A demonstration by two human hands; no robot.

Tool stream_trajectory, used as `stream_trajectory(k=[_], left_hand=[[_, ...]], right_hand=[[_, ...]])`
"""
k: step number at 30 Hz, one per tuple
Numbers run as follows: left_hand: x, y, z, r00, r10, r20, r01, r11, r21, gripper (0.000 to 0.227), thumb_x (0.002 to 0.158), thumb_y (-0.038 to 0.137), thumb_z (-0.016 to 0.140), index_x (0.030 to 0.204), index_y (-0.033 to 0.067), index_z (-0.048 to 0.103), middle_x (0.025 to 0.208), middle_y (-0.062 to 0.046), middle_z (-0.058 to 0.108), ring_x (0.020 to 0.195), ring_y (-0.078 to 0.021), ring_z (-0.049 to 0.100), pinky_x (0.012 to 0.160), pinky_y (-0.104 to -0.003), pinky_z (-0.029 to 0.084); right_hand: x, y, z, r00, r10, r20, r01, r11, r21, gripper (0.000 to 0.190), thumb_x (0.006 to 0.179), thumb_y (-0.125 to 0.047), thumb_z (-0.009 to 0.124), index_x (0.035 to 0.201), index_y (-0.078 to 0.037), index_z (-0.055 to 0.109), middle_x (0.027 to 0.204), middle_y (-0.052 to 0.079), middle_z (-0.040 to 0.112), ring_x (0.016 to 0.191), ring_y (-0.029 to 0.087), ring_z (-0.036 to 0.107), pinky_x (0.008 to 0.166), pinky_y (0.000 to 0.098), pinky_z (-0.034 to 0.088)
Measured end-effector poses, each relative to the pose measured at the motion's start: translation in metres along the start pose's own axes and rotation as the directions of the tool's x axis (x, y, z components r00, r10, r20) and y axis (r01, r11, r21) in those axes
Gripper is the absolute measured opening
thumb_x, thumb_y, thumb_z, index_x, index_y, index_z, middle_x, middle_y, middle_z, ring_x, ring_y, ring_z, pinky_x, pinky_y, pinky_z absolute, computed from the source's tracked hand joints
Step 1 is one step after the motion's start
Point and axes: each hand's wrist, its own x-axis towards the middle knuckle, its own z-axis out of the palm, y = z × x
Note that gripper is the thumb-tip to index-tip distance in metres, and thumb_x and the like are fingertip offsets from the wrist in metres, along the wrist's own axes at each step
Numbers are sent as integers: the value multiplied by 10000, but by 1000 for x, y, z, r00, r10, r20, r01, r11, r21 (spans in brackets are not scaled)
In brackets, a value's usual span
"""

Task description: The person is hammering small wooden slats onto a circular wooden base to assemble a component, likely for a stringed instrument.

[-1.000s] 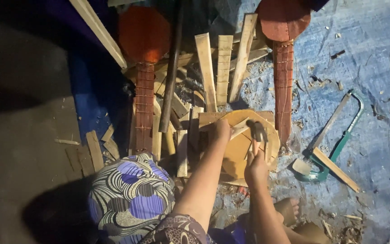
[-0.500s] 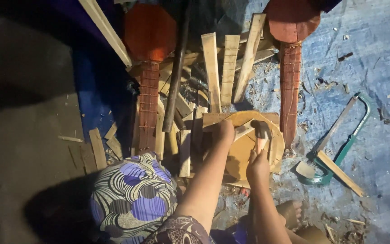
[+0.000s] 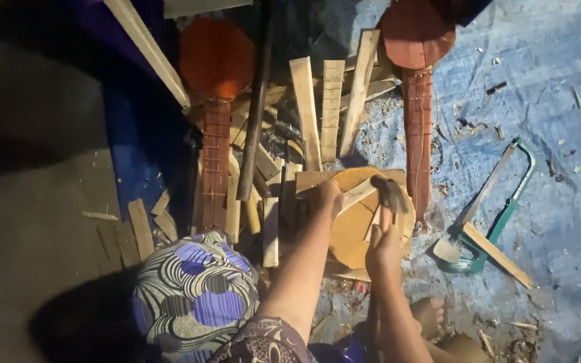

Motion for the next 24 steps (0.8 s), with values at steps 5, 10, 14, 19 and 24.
stream_trajectory(k=[5,10,14,19,24], left_hand=[[43,-14,33,993,-120,21,120,993,2,347,850,280,716,1116,65,774,1064,-154,782,1066,-325,749,905,-444,626],[1,-2,2,994,-101,-41,101,995,-3,308,966,197,509,1036,81,786,961,-138,797,1024,-291,772,866,-463,609],[20,-6,34,991,-134,6,134,990,39,490,1035,197,313,1060,51,780,1007,-131,798,1058,-298,763,842,-460,582],[-2,1,-3,992,-125,-1,125,991,-38,292,946,224,572,1089,75,779,1052,-131,782,1071,-307,745,879,-440,618],[18,3,12,962,-273,28,273,944,-187,431,963,322,507,1110,10,764,1092,-175,773,1143,-358,716,953,-465,577]], right_hand=[[-14,-1,-10,970,-142,-196,169,977,128,428,1073,-190,451,1447,17,425,1341,369,585,1134,517,617,873,635,528],[40,78,56,999,-45,1,44,986,-162,338,1068,-362,514,1049,-25,530,862,350,698,866,507,722,750,600,554],[46,104,52,929,-289,-232,256,953,-165,585,994,-301,636,1485,-18,490,1513,297,482,1420,412,449,1141,513,384],[-7,40,12,925,-325,-196,337,941,34,328,1034,-89,456,1344,14,490,974,247,603,758,415,619,658,486,486],[67,112,71,994,60,96,-35,970,-240,461,1023,-613,491,1186,-184,532,943,155,740,954,335,752,776,488,600]])
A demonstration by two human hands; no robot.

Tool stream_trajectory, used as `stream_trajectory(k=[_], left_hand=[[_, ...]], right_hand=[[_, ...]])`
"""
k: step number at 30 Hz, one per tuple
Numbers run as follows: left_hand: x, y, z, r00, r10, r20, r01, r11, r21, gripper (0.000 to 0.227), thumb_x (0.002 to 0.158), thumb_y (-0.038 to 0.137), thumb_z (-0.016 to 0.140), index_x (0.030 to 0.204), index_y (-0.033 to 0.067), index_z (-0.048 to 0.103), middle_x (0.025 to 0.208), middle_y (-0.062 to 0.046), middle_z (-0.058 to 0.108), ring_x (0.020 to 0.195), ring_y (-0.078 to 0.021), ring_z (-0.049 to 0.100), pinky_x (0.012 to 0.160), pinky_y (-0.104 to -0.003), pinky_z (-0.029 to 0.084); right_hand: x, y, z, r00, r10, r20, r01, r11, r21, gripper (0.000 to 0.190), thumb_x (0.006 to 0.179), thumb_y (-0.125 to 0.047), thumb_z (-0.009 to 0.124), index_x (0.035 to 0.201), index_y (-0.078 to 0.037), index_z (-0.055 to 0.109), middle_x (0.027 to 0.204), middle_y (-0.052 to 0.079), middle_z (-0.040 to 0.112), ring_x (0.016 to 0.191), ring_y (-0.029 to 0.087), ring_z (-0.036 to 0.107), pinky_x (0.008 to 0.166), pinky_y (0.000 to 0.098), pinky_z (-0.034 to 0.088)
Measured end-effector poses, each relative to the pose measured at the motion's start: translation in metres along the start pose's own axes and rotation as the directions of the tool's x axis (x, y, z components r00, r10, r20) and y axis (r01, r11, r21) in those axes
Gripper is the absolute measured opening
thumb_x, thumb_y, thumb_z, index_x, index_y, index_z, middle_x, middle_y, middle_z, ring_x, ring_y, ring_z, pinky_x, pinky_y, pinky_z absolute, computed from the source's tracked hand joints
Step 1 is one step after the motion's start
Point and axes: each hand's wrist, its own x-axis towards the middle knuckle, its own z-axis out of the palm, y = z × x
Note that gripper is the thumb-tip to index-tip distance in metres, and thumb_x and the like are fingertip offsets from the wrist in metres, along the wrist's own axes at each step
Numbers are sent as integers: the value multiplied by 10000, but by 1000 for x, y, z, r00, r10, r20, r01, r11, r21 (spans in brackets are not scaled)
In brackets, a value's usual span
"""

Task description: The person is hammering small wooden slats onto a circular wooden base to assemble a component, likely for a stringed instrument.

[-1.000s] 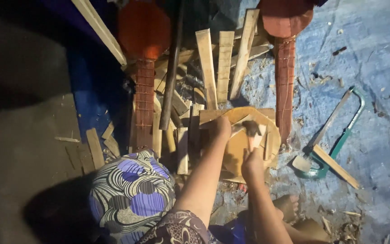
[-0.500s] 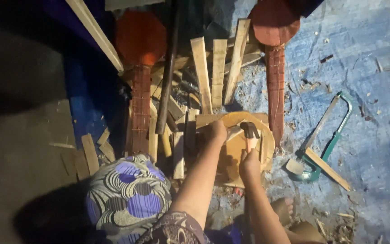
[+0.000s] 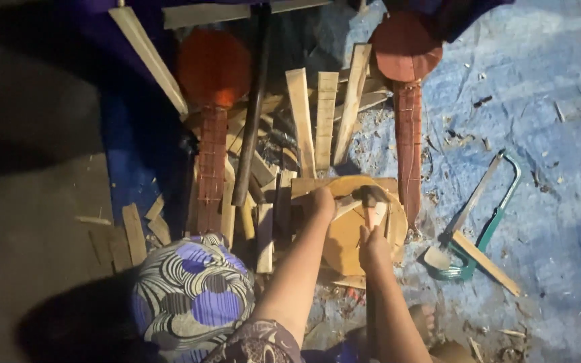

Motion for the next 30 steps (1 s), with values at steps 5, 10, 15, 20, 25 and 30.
stream_trajectory(k=[5,10,15,20,25,30], left_hand=[[12,-21,18,994,91,52,-96,991,91,307,934,264,614,1160,116,761,1113,-94,771,1143,-286,724,943,-406,576],[-15,-11,1,993,118,-23,-116,991,59,262,922,245,676,1108,92,779,1042,-125,786,1062,-310,751,876,-432,629],[-30,9,-12,994,109,-20,-109,994,4,265,953,140,650,1139,-28,737,1112,-208,756,1146,-358,702,983,-467,579],[1,-7,12,975,178,-129,-165,981,103,221,942,156,657,1043,9,788,1008,-165,785,1041,-318,757,901,-424,624],[25,-25,25,975,177,-133,-165,982,94,215,863,200,723,1006,59,800,913,-147,785,929,-309,778,780,-400,647],[56,-42,39,992,106,-70,-126,880,-458,300,852,224,745,1041,-8,769,922,-201,777,844,-297,762,665,-399,628]], right_hand=[[-95,-87,-109,964,-138,-226,220,893,393,488,1044,-153,470,1511,-39,390,1289,360,591,1086,550,613,844,630,507],[-17,36,24,777,-629,29,375,425,-824,234,1015,-323,561,898,-125,603,933,20,595,921,224,680,947,299,525],[-48,-39,-67,993,-76,-92,92,979,180,443,1055,-388,498,1324,-41,442,1079,332,651,1026,509,655,885,610,500],[-48,-25,-30,879,-223,-421,311,938,153,473,1079,-257,522,1502,-47,503,1136,347,658,1039,497,653,796,562,540],[-1,14,7,989,86,122,-105,981,162,477,1010,-582,545,1072,-109,563,940,265,730,1008,448,719,812,564,568],[-50,-20,-45,975,138,175,-212,813,542,333,1056,-433,461,1013,-111,531,620,70,571,490,241,612,386,376,498]])
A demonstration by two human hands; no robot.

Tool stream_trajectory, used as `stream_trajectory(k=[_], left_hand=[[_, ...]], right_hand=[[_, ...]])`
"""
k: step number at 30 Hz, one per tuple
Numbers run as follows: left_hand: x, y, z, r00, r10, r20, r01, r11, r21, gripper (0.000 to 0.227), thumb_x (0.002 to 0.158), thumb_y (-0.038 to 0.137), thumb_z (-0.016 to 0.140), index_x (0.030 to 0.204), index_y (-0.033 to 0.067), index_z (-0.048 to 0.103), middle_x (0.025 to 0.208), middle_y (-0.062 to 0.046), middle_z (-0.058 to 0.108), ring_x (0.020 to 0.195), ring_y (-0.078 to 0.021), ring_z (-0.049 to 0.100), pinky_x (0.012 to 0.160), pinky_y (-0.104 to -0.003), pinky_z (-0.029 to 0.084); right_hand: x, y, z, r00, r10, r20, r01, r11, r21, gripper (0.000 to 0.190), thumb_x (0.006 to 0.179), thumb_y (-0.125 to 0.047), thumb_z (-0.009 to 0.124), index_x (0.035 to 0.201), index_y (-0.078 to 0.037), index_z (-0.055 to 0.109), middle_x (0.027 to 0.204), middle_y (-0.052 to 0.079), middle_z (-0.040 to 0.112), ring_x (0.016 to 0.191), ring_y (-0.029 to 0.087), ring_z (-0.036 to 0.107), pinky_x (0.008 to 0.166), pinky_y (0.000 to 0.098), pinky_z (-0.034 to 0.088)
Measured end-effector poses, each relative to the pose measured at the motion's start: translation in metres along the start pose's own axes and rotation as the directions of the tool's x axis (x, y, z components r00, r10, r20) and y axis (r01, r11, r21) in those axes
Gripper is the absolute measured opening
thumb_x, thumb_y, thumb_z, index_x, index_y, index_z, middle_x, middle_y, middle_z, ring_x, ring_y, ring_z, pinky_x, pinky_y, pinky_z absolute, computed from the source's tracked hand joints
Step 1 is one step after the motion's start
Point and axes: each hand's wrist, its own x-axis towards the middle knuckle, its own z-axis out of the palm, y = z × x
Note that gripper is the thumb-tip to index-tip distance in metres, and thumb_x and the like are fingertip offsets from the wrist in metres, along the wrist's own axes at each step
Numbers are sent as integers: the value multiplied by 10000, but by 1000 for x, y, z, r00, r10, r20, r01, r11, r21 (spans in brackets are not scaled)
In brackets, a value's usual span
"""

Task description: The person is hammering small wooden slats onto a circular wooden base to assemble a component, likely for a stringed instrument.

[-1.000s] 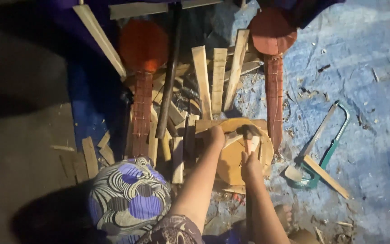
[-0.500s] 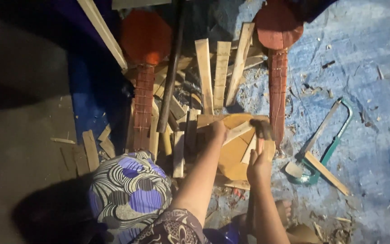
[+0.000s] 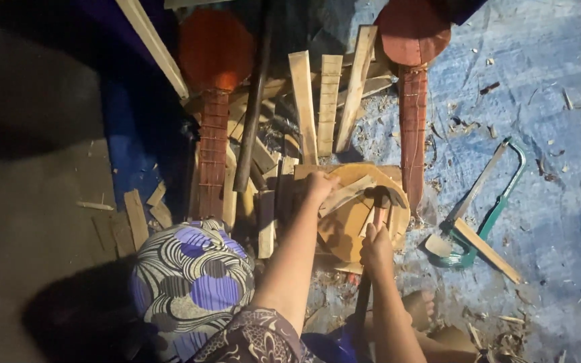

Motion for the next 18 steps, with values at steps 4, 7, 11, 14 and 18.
stream_trajectory(k=[4,7,11,14,18], left_hand=[[-33,32,-26,970,-84,226,207,773,-600,281,942,60,558,1206,9,640,1116,-279,731,995,-332,754,847,-378,639],[-76,74,-50,947,-59,316,231,809,-540,303,985,6,443,1271,-40,531,1218,-340,678,1097,-344,715,925,-385,591],[-87,78,-52,934,-24,357,221,822,-525,306,945,-49,355,1184,-79,544,1222,-370,662,1131,-381,695,942,-408,588],[-76,66,-46,935,5,355,197,825,-530,297,784,-107,411,1018,-50,586,1086,-300,711,972,-374,756,847,-381,636],[-73,58,-46,940,17,341,174,837,-520,226,856,-61,528,1053,-70,637,1080,-277,721,911,-315,771,756,-298,657]], right_hand=[[-25,-26,-3,998,-49,30,41,972,231,308,1070,-326,423,933,-60,494,536,9,457,369,158,511,307,313,430],[-20,-16,-2,997,-55,48,39,955,293,310,1088,-314,426,933,-54,495,524,-7,435,347,138,470,286,292,396],[-25,-20,-7,994,-98,58,74,944,322,283,1089,-276,432,924,-53,484,516,27,447,342,171,491,288,307,405],[-29,-27,-8,998,-46,47,29,951,308,274,1075,-285,445,931,-56,489,534,23,456,347,170,494,297,303,406],[-25,-22,-7,998,-47,46,29,944,328,293,1081,-297,442,940,-43,485,536,1,412,348,132,449,291,288,376]])
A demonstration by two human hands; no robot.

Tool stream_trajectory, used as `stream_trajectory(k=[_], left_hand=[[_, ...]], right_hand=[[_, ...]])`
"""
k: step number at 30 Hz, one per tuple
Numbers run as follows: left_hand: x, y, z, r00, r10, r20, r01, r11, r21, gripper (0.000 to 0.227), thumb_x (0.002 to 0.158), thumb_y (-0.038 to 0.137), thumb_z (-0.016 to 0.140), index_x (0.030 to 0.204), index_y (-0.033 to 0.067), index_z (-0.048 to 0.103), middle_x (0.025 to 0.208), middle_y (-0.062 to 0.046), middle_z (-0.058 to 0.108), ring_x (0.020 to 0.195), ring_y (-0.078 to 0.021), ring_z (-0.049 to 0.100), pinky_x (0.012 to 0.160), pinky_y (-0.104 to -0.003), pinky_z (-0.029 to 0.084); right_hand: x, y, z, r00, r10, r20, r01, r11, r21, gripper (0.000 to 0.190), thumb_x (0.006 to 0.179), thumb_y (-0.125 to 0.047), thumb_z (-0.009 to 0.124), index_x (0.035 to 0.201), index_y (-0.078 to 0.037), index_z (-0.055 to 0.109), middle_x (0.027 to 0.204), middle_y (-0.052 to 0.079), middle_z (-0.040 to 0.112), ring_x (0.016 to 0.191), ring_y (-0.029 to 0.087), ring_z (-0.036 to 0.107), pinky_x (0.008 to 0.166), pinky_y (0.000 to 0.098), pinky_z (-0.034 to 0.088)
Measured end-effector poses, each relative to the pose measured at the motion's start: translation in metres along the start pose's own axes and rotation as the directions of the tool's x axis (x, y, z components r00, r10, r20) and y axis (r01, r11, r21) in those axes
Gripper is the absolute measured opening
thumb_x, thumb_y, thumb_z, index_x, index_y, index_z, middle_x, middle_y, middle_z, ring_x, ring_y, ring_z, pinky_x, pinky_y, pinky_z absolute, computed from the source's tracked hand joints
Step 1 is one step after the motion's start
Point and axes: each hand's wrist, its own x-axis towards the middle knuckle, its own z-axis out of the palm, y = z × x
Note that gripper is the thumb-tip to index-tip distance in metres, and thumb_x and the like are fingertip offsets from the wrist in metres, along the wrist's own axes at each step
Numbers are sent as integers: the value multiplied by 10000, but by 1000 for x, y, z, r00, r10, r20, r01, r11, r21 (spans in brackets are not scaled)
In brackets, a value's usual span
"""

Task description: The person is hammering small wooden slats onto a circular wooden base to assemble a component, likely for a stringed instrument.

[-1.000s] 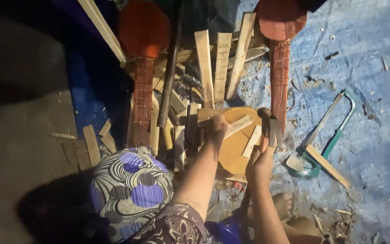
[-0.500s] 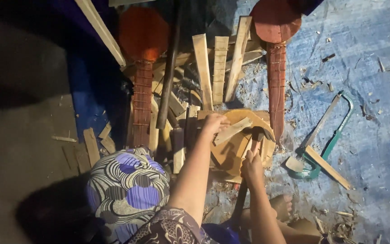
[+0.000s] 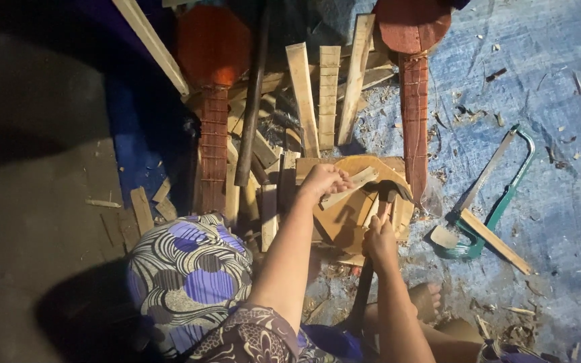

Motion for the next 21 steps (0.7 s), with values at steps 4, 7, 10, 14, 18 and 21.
stream_trajectory(k=[4,7,10,14,18,21], left_hand=[[-13,11,-3,998,67,-3,-64,962,267,205,943,27,642,1129,-45,690,1000,-260,757,816,-300,783,657,-295,673],[6,-2,-4,992,125,-1,-109,864,491,220,843,81,710,1060,44,714,723,-152,756,571,-220,759,491,-246,632],[25,-19,-6,990,144,2,-114,775,622,202,767,141,699,965,141,738,605,-37,727,481,-149,726,428,-220,585],[39,-36,-8,991,123,-47,-63,756,652,157,737,196,705,884,199,760,559,23,707,461,-102,709,442,-190,555],[45,-43,-13,993,90,-83,-11,740,672,181,739,241,715,897,200,793,583,1,719,519,-73,697,502,-177,560],[32,-30,-11,992,87,-89,-8,758,652,256,807,125,667,1027,103,797,748,-113,768,631,-148,748,592,-232,606]], right_hand=[[1,2,1,1000,5,5,-6,1000,20,293,1088,-288,441,942,-39,485,533,1,418,340,137,456,280,290,377],[1,-1,-2,999,1,46,-3,998,58,277,1088,-294,434,927,-70,465,519,-11,389,323,133,436,274,281,364],[-5,-9,0,999,10,53,-14,996,85,277,1095,-304,431,925,-87,456,527,-42,347,328,90,381,267,255,313],[0,-4,0,999,2,45,-6,996,89,278,1095,-303,438,936,-75,453,526,-32,365,331,97,393,272,266,324],[0,-5,0,999,26,33,-29,996,83,278,1097,-306,432,950,-72,455,532,-27,382,340,100,410,275,266,337],[1,-3,-1,999,26,35,-28,998,61,277,1097,-303,439,950,-69,460,532,-24,390,346,104,420,283,266,346]])
